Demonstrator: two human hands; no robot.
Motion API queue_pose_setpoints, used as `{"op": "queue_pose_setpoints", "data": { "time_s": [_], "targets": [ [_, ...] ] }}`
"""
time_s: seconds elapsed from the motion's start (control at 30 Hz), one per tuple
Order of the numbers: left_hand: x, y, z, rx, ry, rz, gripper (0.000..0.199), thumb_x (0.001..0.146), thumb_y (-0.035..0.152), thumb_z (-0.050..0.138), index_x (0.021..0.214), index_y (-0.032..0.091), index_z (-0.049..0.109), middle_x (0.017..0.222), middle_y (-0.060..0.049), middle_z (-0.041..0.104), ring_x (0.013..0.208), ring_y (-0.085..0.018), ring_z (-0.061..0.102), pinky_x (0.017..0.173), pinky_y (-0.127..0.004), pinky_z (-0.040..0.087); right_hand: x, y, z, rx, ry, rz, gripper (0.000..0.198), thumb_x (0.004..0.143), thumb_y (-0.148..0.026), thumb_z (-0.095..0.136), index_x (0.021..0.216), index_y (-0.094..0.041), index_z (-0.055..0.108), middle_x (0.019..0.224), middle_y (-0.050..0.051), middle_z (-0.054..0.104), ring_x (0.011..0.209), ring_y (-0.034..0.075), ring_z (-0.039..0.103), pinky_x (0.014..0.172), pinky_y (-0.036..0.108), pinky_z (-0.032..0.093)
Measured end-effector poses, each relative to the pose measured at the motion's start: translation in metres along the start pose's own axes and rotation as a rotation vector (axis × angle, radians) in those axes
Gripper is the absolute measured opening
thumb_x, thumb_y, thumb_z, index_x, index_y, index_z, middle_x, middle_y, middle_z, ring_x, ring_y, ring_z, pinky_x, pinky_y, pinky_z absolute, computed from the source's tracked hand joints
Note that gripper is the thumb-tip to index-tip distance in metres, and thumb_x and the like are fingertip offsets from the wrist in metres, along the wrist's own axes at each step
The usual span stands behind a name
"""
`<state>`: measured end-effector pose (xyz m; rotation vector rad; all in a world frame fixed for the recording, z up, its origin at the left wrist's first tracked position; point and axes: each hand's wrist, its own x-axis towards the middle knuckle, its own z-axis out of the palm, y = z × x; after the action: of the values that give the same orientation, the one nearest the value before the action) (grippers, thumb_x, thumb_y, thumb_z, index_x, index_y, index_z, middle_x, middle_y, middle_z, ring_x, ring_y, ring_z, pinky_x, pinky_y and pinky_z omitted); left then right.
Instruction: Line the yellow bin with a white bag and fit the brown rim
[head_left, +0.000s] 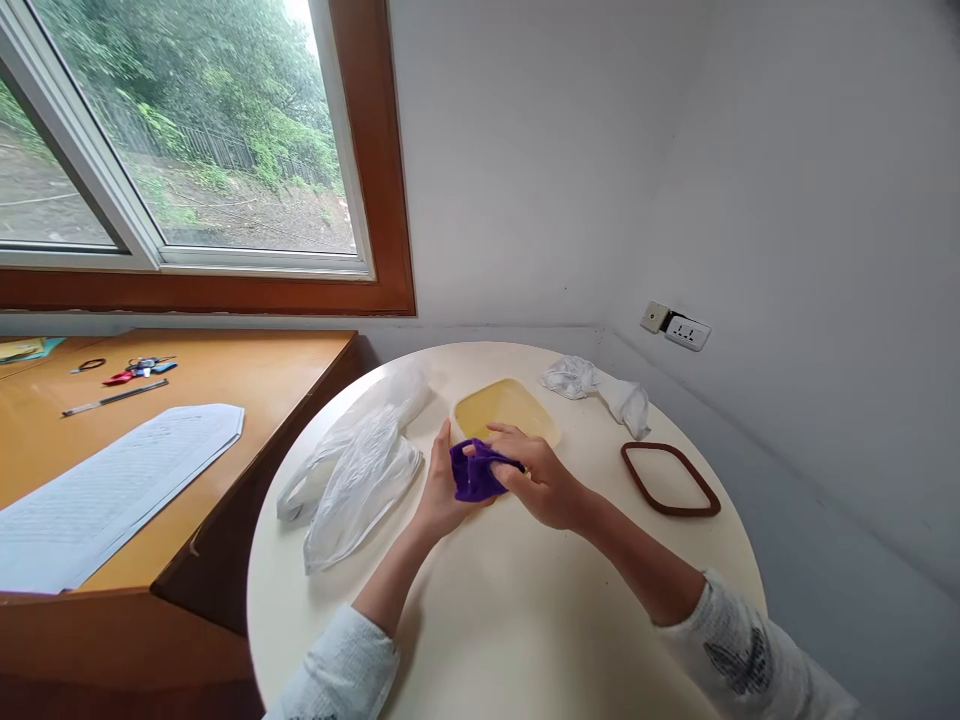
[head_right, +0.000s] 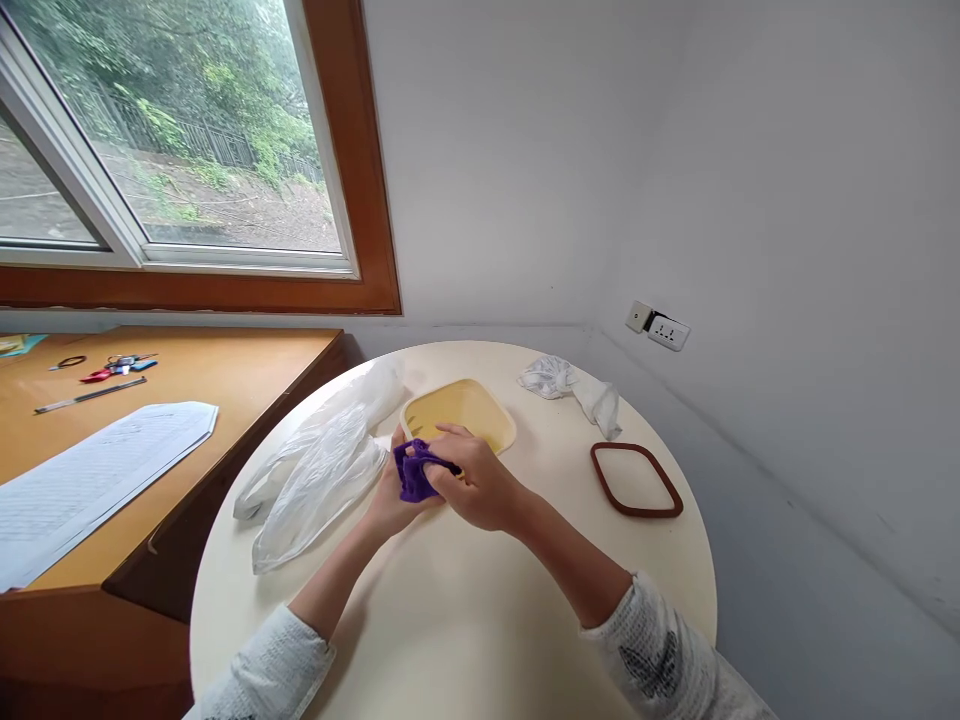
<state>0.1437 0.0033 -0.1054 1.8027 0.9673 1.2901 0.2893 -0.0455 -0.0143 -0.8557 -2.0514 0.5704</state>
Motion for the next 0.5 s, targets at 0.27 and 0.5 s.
{"op": "queue_pose_setpoints", "data": {
  "time_s": [0.27,0.5],
  "targets": [
    [0.004,0.015,0.0,-0.109,-0.073,-0.021,0.101,0.051,0.021,0.076,0.134,0.027,0.017,0.122,-0.008,0.048,0.113,-0.029,0.048,0.095,-0.048,0.039,-0.023,0.021,-0.028,-0.124,0.141,0.031,0.02,0.079,-0.021,0.036,0.07,-0.02,0.054,0.068,0.001,0.056,0.069,0.015,0.05,0.087,0.036,0.039],
    [0.005,0.016,-0.004,-0.133,-0.117,-0.082,0.099,0.053,0.02,0.076,0.134,0.025,0.019,0.126,-0.011,0.045,0.117,-0.027,0.044,0.096,-0.044,0.039,-0.023,0.059,-0.06,-0.105,0.502,0.361,0.024,0.076,-0.029,0.038,0.054,-0.02,0.042,0.055,-0.001,0.046,0.061,0.015,0.046,0.062,0.029,0.04]
  ]
}}
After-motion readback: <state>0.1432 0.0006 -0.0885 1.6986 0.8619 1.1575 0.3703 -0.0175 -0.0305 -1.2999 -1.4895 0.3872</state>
